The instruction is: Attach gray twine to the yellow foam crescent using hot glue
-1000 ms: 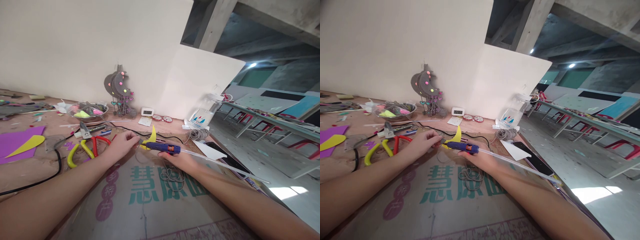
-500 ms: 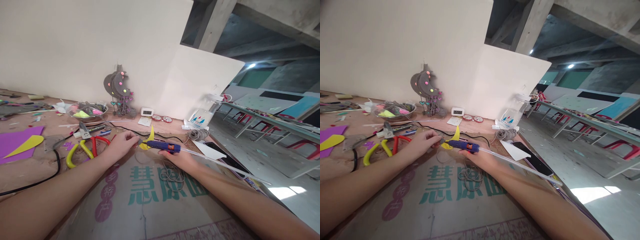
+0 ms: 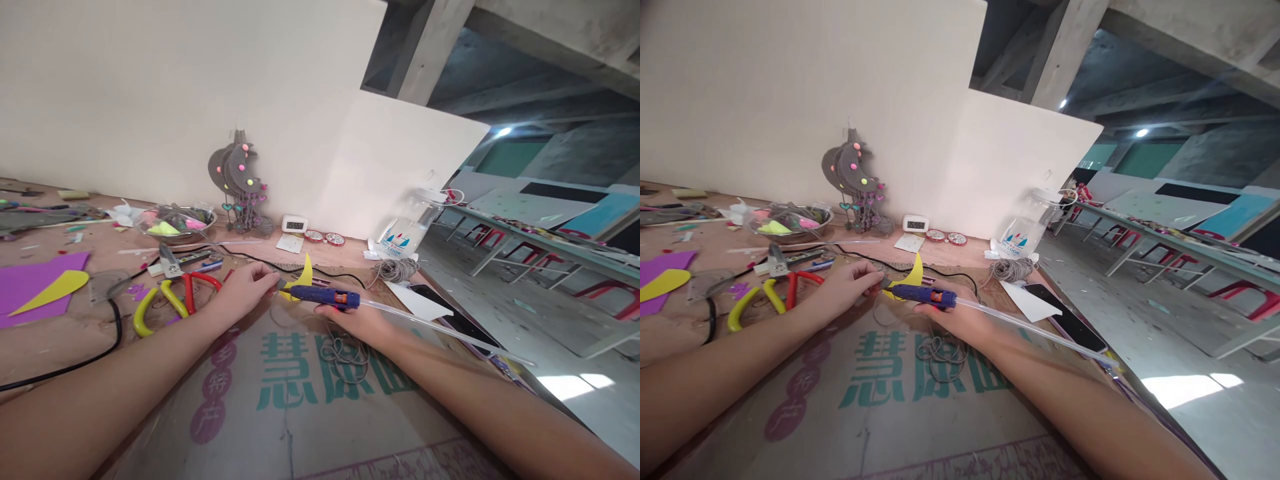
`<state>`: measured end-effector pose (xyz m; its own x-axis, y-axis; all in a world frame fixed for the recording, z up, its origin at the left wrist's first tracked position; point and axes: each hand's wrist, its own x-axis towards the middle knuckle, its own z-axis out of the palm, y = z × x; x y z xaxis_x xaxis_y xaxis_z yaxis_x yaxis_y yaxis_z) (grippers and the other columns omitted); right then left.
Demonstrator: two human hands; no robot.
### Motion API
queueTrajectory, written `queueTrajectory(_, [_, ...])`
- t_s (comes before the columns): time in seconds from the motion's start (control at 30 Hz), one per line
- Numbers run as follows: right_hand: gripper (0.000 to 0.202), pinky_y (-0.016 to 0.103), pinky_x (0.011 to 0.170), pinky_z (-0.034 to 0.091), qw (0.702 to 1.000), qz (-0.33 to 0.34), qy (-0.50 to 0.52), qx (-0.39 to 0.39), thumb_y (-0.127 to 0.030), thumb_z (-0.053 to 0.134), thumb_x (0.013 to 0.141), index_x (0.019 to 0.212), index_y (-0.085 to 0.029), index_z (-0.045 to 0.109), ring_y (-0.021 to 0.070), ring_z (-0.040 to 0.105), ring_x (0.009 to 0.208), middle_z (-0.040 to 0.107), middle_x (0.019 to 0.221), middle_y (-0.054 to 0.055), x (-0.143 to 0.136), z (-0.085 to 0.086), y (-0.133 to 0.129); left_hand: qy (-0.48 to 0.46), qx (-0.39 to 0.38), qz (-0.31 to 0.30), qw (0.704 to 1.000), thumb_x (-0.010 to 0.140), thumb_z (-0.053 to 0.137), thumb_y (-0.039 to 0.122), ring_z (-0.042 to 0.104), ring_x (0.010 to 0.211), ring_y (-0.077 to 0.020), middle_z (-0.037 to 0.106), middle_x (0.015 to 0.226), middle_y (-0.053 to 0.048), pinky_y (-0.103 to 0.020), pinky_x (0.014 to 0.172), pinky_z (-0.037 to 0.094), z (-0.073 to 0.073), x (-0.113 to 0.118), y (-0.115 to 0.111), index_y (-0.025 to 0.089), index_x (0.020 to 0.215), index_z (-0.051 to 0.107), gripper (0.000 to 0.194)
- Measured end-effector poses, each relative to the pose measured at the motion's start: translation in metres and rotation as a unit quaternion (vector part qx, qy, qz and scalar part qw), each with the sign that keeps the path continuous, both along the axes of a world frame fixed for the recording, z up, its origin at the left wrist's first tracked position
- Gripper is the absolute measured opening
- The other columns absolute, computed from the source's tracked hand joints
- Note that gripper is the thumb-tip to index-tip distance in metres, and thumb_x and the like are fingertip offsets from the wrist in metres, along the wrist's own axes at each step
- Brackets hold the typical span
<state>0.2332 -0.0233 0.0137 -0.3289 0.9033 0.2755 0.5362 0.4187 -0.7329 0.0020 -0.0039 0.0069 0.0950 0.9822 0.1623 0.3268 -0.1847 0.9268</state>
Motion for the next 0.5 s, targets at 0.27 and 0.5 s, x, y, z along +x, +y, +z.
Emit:
queueTrajectory(0.27, [0.042,0.033,0.080,0.052,1.000,0.001,0.001,-0.011,-0.044,0.068,0.069,0.105,-0.023,0.064,0.0222,0.063,0.094,0.067,0.105,0.004,0.0001,-0.0023,0.0005,-0.001,-0.004,0.001,1.000,0.072,0.053,0.034,0.049,0.057,-0.0123,0.054,0.057,0.004,-0.024,0.057,0.036,0.0013,0.0008,-0.0012,0.018,0.061,0.052,0.020])
queueTrajectory(0.5, [0.040,0.030,0.074,0.052,1.000,0.005,-0.002,-0.004,-0.044,0.067,0.070,0.104,-0.023,0.064,0.0210,0.065,0.086,0.069,0.099,0.003,0.0008,-0.0009,0.0018,0.007,-0.009,0.000,1.000,0.074,0.052,0.035,0.048,0.057,-0.0121,0.055,0.059,0.004,-0.024,0.057,0.035,0.0001,0.0004,-0.0008,0.018,0.063,0.051,0.020])
